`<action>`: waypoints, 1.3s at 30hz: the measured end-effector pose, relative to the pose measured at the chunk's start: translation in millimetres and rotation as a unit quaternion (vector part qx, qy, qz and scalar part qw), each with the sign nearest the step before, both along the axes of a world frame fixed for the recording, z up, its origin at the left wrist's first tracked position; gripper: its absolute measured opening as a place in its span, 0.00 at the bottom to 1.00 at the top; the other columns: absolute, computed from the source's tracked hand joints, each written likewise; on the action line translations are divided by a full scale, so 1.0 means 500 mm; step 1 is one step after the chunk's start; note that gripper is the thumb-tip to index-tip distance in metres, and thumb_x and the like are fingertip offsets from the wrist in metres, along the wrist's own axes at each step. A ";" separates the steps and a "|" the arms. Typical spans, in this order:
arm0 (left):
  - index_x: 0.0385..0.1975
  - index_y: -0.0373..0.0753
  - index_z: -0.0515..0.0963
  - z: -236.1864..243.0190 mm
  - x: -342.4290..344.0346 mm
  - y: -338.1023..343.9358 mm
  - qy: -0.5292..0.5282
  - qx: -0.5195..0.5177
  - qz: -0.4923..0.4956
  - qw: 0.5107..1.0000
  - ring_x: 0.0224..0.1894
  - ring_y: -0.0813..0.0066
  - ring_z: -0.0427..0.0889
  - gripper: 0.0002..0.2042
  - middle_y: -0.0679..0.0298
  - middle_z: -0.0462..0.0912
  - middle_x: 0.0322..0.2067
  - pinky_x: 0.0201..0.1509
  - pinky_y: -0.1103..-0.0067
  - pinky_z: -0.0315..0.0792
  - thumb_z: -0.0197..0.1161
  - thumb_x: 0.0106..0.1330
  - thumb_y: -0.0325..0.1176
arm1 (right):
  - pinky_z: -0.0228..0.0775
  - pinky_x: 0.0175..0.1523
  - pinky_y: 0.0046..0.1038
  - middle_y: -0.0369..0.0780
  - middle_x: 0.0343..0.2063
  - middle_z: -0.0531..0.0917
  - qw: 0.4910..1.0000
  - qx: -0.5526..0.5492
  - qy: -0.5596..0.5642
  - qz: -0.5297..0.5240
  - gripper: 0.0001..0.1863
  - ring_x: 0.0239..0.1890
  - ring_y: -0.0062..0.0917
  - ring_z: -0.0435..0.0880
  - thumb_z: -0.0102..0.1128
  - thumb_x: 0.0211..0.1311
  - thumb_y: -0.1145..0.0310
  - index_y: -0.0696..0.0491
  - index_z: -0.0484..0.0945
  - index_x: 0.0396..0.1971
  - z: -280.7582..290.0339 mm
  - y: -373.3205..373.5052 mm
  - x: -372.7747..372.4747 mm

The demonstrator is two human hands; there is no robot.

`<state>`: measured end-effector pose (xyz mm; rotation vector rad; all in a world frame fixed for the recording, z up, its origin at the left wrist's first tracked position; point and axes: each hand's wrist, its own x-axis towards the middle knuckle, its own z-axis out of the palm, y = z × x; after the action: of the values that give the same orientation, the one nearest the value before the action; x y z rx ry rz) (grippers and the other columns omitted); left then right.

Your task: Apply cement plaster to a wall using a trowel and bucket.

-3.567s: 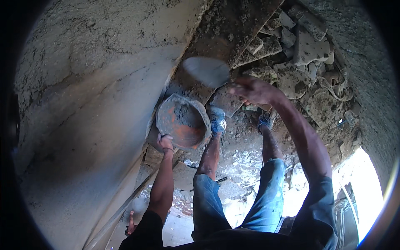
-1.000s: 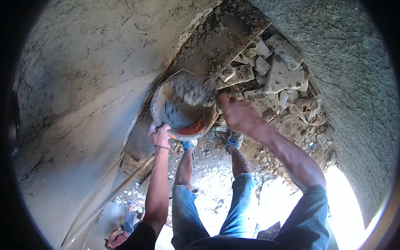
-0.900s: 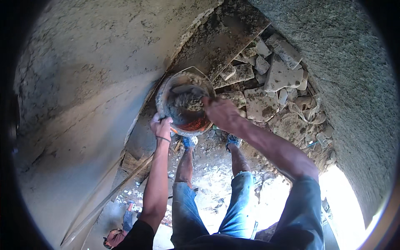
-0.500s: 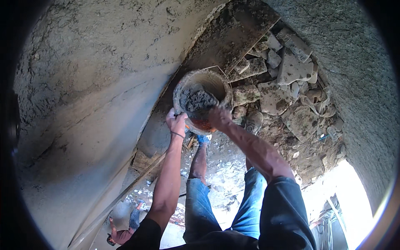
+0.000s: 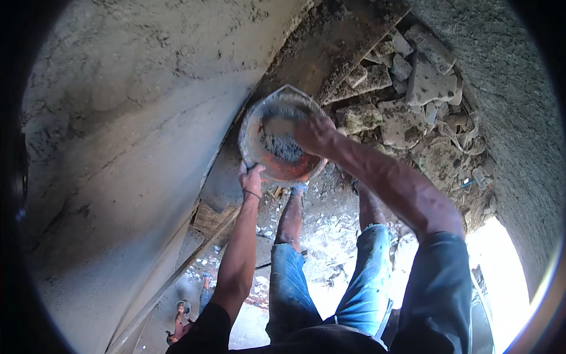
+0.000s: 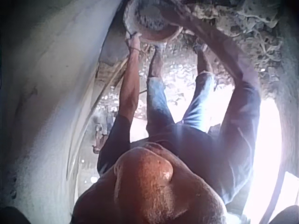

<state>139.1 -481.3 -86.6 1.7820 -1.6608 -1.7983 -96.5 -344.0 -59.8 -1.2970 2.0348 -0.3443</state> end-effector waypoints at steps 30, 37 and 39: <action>0.38 0.35 0.77 0.050 -0.116 -0.055 -0.020 -0.029 -0.219 0.975 0.32 0.80 0.75 0.16 0.68 0.79 0.31 0.39 0.80 0.71 0.56 0.47 0.22 | 0.78 0.40 0.32 0.52 0.35 0.82 0.965 0.144 -0.190 -0.112 0.14 0.38 0.35 0.84 0.55 0.55 0.76 0.66 0.79 0.41 0.080 0.044 0.074; 0.35 0.34 0.78 0.058 -0.085 -0.062 -0.065 -0.018 -0.177 0.982 0.32 0.77 0.74 0.15 0.68 0.79 0.28 0.38 0.79 0.70 0.57 0.44 0.22 | 0.75 0.51 0.33 0.51 0.41 0.80 0.967 0.119 -0.047 0.222 0.18 0.43 0.36 0.81 0.50 0.62 0.73 0.70 0.71 0.47 0.051 0.022 0.226; 0.35 0.34 0.78 0.055 -0.091 -0.074 -0.055 -0.027 -0.150 0.987 0.32 0.77 0.74 0.15 0.68 0.79 0.28 0.38 0.79 0.70 0.57 0.44 0.22 | 0.72 0.53 0.35 0.50 0.43 0.79 0.965 0.196 -0.124 0.126 0.18 0.43 0.37 0.81 0.49 0.63 0.71 0.67 0.71 0.49 0.122 0.031 0.146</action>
<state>93.6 -518.1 -59.2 1.7125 -2.0992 -1.7709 -23.2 -328.6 1.1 -1.1790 1.6039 0.0166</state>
